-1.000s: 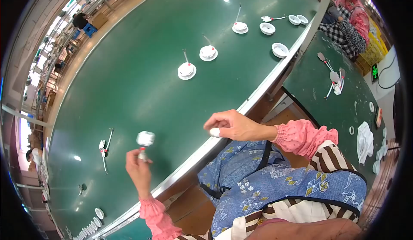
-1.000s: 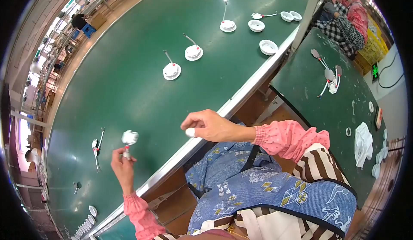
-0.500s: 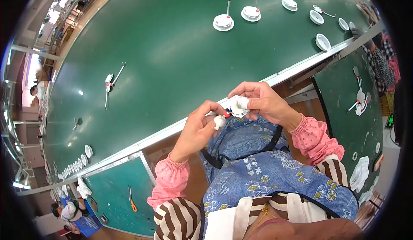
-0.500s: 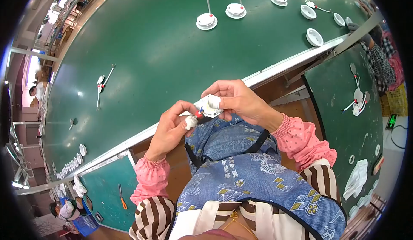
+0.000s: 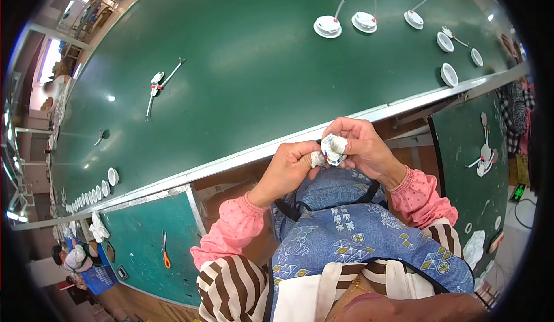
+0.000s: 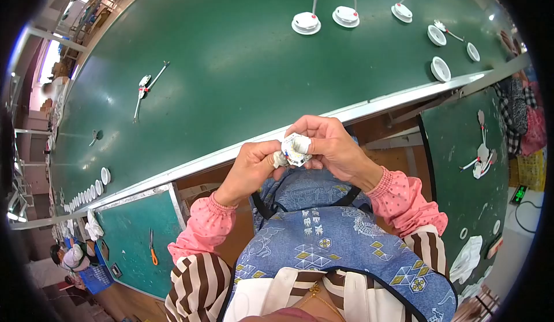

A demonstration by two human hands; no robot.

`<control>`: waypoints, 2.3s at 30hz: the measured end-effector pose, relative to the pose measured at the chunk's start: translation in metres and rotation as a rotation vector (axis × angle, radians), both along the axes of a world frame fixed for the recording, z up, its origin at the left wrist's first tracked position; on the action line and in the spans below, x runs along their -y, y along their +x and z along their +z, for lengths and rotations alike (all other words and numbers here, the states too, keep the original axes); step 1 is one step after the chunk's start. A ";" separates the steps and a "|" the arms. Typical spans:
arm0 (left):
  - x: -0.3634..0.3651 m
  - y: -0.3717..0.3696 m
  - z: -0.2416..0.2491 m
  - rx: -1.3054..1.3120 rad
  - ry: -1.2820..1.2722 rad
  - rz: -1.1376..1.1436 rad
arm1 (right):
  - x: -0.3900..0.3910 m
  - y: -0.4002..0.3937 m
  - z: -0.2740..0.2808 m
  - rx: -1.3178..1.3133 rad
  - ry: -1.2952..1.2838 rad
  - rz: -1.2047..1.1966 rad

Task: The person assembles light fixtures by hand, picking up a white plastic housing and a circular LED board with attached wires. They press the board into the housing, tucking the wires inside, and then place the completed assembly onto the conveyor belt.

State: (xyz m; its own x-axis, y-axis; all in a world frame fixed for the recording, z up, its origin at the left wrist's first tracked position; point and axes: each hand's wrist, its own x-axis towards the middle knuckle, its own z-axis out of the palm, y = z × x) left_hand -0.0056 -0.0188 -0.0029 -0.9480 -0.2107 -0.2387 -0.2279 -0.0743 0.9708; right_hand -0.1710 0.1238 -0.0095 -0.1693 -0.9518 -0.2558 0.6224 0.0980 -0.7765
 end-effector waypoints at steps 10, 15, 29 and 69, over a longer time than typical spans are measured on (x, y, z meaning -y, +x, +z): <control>0.003 0.047 -0.030 -0.236 -0.702 0.239 | 0.004 -0.014 0.006 0.041 -0.035 -0.192; 0.013 0.070 -0.022 -0.034 -1.071 0.208 | 0.017 -0.027 0.004 0.102 -0.151 -0.112; 0.326 0.392 -0.040 0.978 -1.246 1.527 | 0.053 -0.062 0.000 -0.009 -0.169 -0.243; 0.080 -0.019 -0.033 -0.057 -0.975 0.293 | 0.034 -0.029 0.031 -0.218 -0.155 -0.353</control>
State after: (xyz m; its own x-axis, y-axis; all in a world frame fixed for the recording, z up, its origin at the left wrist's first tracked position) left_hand -0.0242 -0.0987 -0.0361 -0.8326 -0.5148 0.2046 -0.2794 0.7092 0.6473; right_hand -0.1995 0.0895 0.0216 -0.5247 -0.8505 -0.0366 0.4167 -0.2192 -0.8822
